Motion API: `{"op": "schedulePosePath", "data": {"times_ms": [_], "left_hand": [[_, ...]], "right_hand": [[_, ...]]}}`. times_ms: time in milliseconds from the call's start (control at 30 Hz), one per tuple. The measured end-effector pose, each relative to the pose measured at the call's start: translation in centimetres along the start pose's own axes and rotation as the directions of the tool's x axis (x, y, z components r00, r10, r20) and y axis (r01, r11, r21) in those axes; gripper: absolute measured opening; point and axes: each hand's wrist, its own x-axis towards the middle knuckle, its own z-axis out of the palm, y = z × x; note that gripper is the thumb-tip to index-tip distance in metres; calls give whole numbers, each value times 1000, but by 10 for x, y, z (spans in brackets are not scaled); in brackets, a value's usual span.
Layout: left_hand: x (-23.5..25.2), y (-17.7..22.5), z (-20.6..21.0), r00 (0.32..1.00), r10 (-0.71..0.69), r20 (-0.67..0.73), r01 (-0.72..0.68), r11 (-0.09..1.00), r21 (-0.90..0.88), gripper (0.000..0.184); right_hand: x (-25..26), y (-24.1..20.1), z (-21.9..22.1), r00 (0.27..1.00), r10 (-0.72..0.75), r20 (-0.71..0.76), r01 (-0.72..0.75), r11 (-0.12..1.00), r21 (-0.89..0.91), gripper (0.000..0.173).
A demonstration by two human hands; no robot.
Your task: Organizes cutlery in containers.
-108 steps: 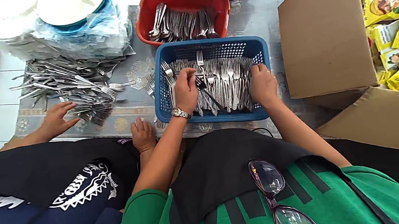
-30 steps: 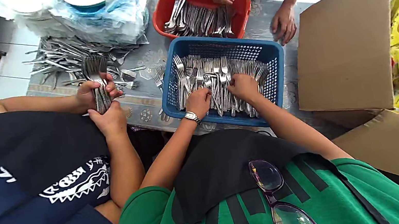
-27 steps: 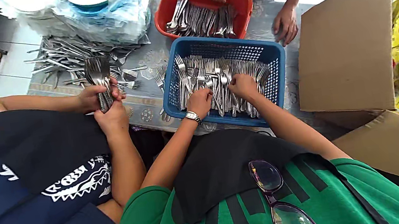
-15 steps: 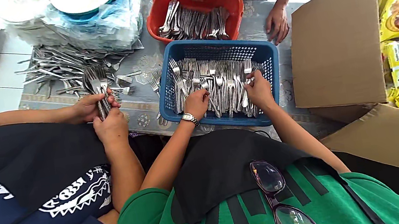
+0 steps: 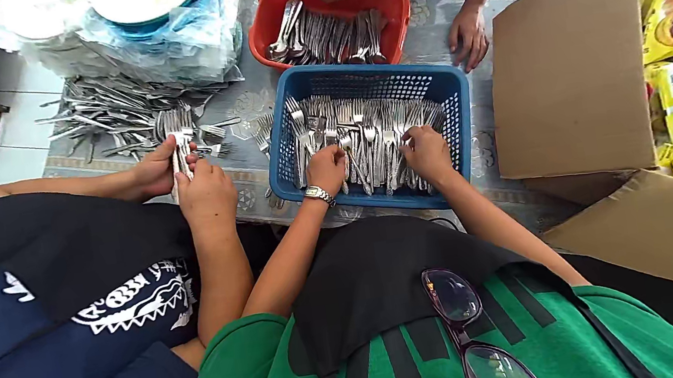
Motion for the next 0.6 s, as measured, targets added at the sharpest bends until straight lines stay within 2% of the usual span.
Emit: {"op": "schedulePosePath", "data": {"times_ms": [167,333,467,600], "left_hand": [[2,6,-4,981,-190,43,188,981,52,26],[10,5,-3,952,-288,101,278,955,104,40],[20,3,-5,944,-311,112,298,947,120,45],[18,3,-10,946,-321,39,320,947,23,45]], "right_hand": [[3,-30,20,967,-164,195,174,984,-33,33],[6,-61,35,905,-86,416,210,941,-264,50],[4,-70,37,896,-33,442,187,932,-310,44],[2,-65,34,898,-27,439,161,949,-271,40]]}}
